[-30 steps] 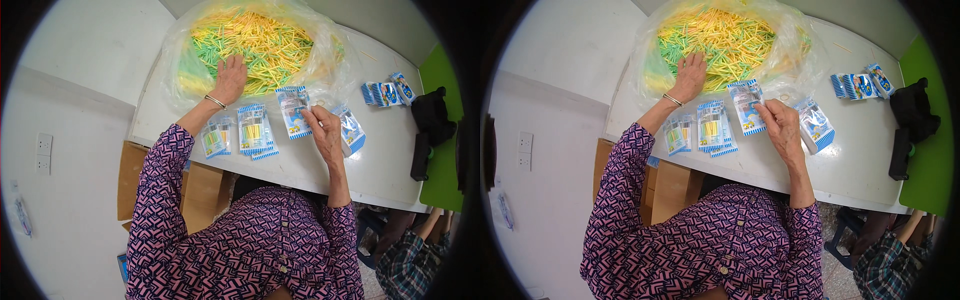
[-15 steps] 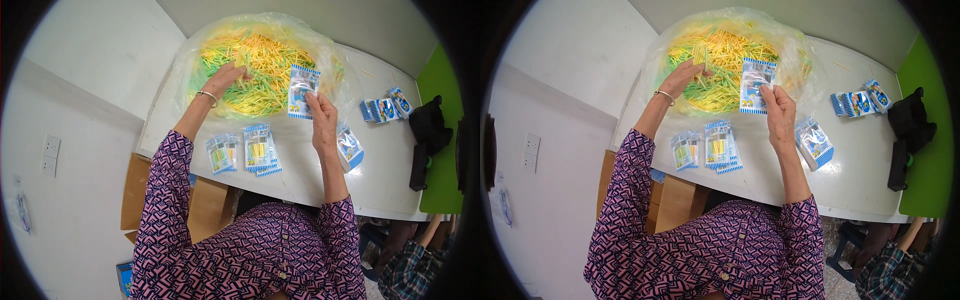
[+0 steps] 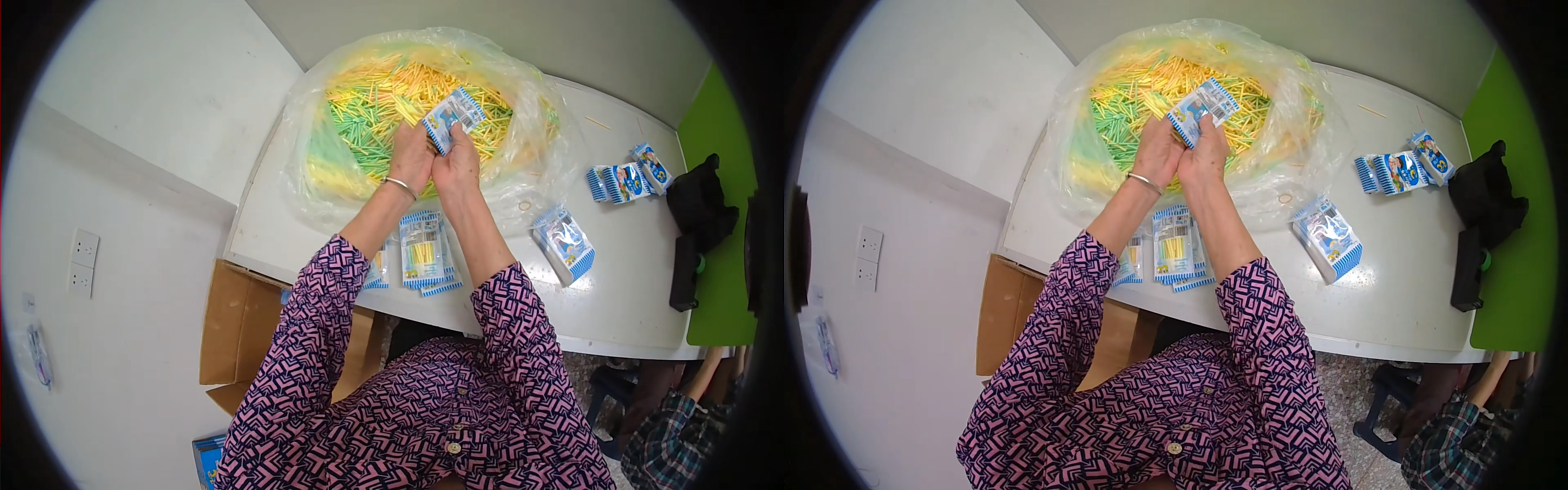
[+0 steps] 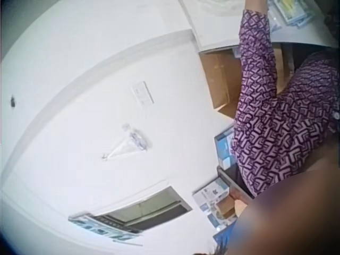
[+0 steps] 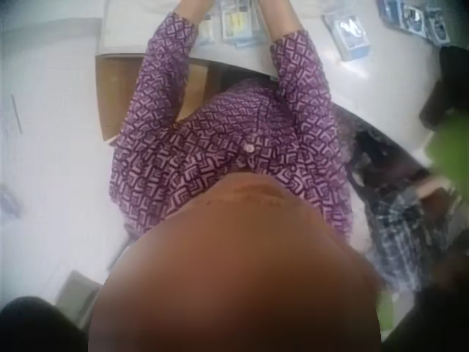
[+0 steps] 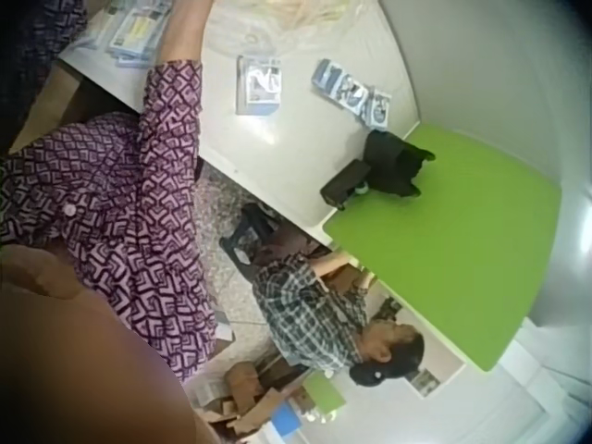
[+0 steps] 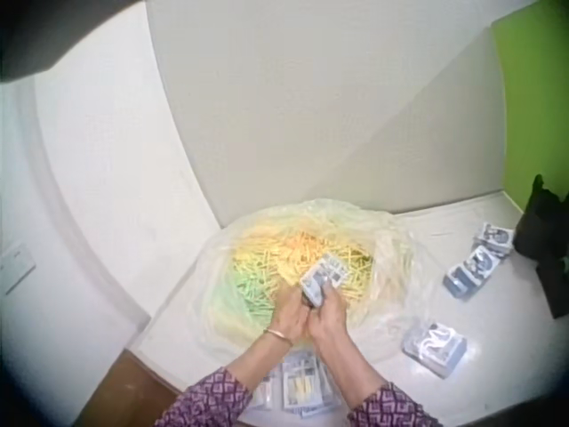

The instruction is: Packing small yellow and green straws into individual plastic packets.

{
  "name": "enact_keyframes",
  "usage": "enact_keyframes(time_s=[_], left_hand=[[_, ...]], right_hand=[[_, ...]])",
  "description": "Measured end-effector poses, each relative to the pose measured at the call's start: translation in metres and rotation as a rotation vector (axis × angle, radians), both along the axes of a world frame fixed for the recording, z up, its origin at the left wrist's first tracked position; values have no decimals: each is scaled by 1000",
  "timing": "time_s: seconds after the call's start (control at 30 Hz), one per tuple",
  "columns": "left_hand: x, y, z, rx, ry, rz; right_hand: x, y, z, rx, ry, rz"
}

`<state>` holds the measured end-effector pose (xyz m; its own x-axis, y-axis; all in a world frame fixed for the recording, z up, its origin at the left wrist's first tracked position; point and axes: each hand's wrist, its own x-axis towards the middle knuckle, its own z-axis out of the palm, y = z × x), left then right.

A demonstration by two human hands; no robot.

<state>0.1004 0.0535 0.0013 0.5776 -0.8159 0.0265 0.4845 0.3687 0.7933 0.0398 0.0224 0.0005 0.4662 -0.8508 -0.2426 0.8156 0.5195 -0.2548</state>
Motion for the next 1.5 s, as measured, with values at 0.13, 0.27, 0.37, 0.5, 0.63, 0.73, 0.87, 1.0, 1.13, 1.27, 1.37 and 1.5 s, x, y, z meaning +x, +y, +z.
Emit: enact_keyframes(time_s=[0.13,0.27,0.37,0.5,0.63,0.73,0.87,1.0,1.13,1.27,1.37,1.5], left_hand=[[-27,-4,7,21,-39,123],[-28,-4,6,-29,-106,142],[-30,-3,7,-50,-98,117],[-23,-3,12,-29,62,36],[-15,-1,8,-88,18,16],[-18,-1,10,-71,-23,46],[-13,-2,10,-68,100,6],[-4,-3,4,-77,130,-2],[5,-2,7,-81,100,-36],[17,0,13,-56,93,8],[35,4,10,-14,-28,83],[33,6,23,90,-215,151]], right_hand=[[-3,-9,-11,-12,-23,-10],[-3,-11,-16,-24,-47,9],[-2,-14,-20,-33,-22,-1],[-2,-15,-19,-15,-19,-2],[1,-13,-13,-22,-19,-9],[-2,-8,-8,-56,-43,-5],[0,-10,-10,-13,-29,-28],[1,-10,-12,-38,-44,4],[0,-14,-12,-89,-30,6],[-11,-19,-10,-209,-19,27],[-32,-15,1,-336,144,36],[-62,-27,4,-623,364,141]])
